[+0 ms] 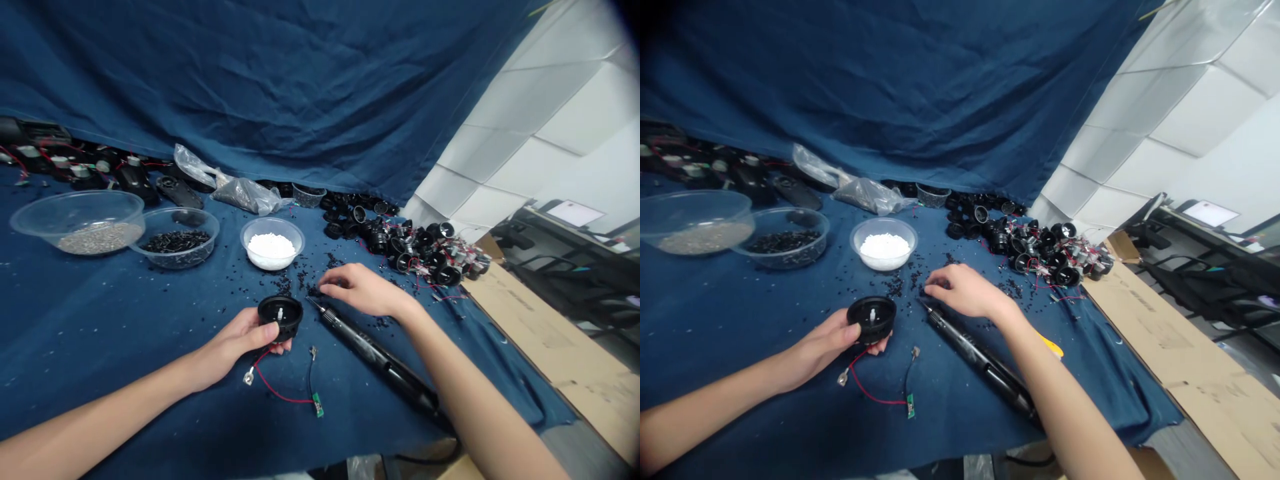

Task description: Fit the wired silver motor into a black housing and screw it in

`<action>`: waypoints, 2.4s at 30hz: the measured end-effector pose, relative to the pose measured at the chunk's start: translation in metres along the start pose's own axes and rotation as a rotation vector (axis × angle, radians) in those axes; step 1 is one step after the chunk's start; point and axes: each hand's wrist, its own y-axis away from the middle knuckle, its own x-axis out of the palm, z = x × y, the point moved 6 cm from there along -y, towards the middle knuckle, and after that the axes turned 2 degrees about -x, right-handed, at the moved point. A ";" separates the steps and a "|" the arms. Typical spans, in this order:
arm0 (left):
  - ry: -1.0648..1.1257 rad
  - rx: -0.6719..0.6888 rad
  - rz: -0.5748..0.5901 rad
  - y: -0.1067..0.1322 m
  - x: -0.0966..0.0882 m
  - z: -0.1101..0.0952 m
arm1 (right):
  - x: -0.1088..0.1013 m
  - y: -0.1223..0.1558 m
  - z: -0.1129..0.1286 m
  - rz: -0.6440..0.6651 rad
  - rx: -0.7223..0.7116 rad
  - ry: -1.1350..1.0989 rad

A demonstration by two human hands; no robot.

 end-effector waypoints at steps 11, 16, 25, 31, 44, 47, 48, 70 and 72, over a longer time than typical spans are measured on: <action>-0.059 0.022 -0.062 -0.003 -0.006 0.003 | 0.032 0.117 -0.022 0.221 0.439 0.232; -0.118 0.052 -0.097 -0.002 -0.004 -0.007 | 0.039 0.131 -0.025 0.150 0.520 -0.047; -0.578 0.088 -0.178 0.003 0.000 -0.020 | 0.024 0.176 -0.009 0.133 0.623 -0.210; -0.737 0.085 -0.246 0.007 0.006 -0.023 | 0.028 0.165 0.012 0.180 0.559 -0.142; -1.256 0.389 -0.258 0.007 0.013 -0.023 | 0.031 0.162 0.022 0.219 0.569 -0.276; -1.368 0.392 -0.246 0.007 0.015 -0.022 | 0.031 0.167 0.029 0.266 0.595 -0.522; -1.395 0.392 -0.254 0.008 0.016 -0.022 | 0.032 0.169 0.032 0.287 0.622 -0.603; -1.225 0.380 -0.150 0.010 0.014 -0.020 | 0.014 0.167 0.053 0.338 0.706 -0.565; -1.211 0.345 -0.128 0.008 0.015 -0.017 | 0.012 0.163 0.053 0.296 0.600 -0.447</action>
